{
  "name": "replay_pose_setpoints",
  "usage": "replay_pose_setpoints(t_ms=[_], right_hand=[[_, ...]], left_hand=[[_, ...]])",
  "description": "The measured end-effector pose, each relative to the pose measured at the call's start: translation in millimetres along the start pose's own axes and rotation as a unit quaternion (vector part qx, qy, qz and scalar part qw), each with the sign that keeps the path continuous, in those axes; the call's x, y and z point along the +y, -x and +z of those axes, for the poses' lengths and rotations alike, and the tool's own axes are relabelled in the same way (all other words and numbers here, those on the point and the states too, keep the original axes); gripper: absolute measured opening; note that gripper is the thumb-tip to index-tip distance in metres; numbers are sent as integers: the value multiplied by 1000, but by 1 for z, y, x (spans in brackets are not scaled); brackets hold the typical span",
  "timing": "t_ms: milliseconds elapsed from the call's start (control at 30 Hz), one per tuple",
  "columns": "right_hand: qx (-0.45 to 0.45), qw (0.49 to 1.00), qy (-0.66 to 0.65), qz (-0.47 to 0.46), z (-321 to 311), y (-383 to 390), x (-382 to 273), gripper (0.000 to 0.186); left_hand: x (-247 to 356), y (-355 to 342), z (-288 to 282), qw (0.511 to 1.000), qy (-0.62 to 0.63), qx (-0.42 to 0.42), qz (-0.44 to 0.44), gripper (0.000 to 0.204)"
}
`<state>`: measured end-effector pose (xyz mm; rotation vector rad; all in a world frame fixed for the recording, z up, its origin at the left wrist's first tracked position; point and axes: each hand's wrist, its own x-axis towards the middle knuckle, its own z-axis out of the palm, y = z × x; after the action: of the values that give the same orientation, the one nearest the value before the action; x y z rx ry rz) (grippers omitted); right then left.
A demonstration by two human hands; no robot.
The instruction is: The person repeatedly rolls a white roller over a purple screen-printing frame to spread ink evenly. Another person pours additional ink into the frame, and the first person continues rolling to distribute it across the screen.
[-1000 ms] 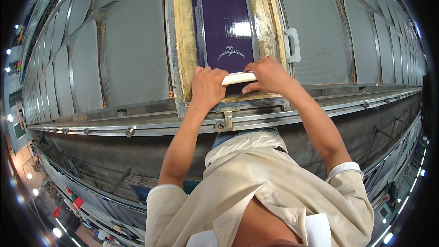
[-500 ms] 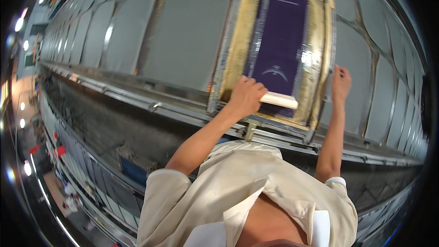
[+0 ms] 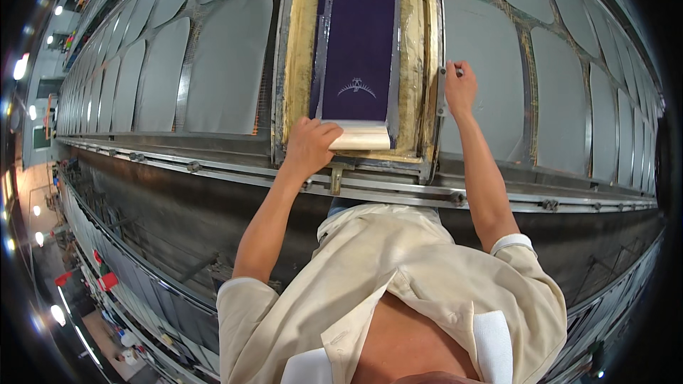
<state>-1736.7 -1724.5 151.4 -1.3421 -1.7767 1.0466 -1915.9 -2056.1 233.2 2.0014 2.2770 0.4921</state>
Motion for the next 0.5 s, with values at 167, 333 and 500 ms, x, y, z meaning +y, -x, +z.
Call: replay_pose_setpoints(t_ms=[167, 333, 500], right_hand=[[-15, 999, 28, 38, 21, 6, -14, 30], [11, 999, 42, 32, 31, 4, -2, 29], [-9, 997, 68, 32, 30, 4, 5, 29]], left_hand=[[3, 43, 11, 999, -22, 2, 35, 46], [-8, 29, 19, 999, -19, 19, 42, 42], [-59, -40, 28, 998, -15, 27, 47, 58]])
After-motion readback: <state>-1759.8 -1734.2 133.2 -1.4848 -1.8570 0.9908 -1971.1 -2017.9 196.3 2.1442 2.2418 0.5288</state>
